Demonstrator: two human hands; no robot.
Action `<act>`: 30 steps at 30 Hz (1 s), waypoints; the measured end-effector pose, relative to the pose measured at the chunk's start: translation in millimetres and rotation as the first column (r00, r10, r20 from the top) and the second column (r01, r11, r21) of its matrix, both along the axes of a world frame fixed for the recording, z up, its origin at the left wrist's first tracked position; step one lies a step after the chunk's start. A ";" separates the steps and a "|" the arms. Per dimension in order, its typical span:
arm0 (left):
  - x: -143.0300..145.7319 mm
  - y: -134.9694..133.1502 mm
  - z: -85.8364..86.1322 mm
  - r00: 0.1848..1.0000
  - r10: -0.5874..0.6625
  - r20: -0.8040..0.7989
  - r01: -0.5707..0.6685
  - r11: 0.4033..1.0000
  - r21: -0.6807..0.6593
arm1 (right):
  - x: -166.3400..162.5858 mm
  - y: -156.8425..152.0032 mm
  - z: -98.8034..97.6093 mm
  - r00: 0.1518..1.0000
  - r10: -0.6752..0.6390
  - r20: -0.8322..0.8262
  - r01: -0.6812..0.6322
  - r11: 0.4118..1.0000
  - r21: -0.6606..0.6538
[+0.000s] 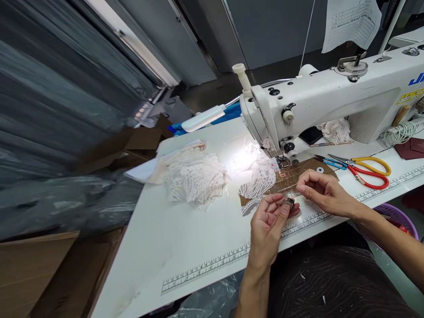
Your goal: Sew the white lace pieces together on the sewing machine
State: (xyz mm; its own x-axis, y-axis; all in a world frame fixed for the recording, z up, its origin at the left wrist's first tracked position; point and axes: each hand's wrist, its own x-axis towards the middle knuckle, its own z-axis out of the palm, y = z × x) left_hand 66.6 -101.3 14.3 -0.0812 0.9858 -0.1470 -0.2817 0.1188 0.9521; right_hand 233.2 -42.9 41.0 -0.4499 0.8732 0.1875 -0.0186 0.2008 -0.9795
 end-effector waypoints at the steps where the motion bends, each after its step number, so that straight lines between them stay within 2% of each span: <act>1: -0.1 0.7 0.8 1.000 -0.009 0.003 0.009 1.000 -0.004 | -2.0 2.1 0.9 1.000 0.016 0.005 -0.016 0.999 0.038; 6: -2.6 3.0 4.8 0.998 -0.036 -0.057 0.040 0.997 0.064 | -15.2 14.8 3.1 0.978 0.186 0.093 -0.198 0.968 0.155; 7: -4.0 3.0 5.6 0.996 -0.040 -0.080 0.046 0.996 0.074 | -17.3 17.1 2.6 0.973 0.186 0.134 -0.208 0.962 0.177; 12: -13.5 1.6 6.8 0.986 -0.018 -0.166 0.032 0.996 0.087 | -16.6 23.1 -3.8 0.943 -0.051 0.330 -0.047 0.958 0.283; 16: -18.3 1.1 4.0 0.984 0.008 -0.176 0.009 0.996 0.094 | -1.2 23.1 -10.1 0.958 -0.085 0.272 0.014 0.967 0.253; 18: -19.1 1.3 2.7 0.984 0.021 -0.175 -0.004 0.995 0.099 | 10.6 24.8 -12.5 0.950 -0.170 0.261 0.098 0.958 0.268; 20: -19.0 1.6 2.1 0.985 0.033 -0.171 -0.015 0.994 0.107 | 23.1 28.5 -15.4 0.904 -0.291 0.313 0.170 0.916 0.363; 23: -17.9 1.5 4.0 0.983 0.049 -0.179 -0.029 0.993 0.112 | 37.7 34.2 -23.2 0.773 -0.414 0.481 0.132 0.846 0.516; 26: -18.8 -6.6 8.4 0.972 0.082 -0.219 -0.059 0.993 0.107 | 44.1 36.1 -34.2 0.667 -0.421 0.615 0.034 0.841 0.540; 30: -29.6 -48.5 6.9 0.962 0.093 -0.258 -0.074 0.994 0.083 | 46.9 34.2 -44.7 0.671 -0.431 0.603 0.014 0.821 0.570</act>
State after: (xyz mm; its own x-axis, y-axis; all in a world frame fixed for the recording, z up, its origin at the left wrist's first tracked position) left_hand 37.1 -149.8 21.1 -0.1894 0.9811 -0.0385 -0.0286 0.0336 0.9990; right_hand 280.1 -8.6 -3.8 -0.4285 0.8406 0.3313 0.7162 0.5395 -0.4426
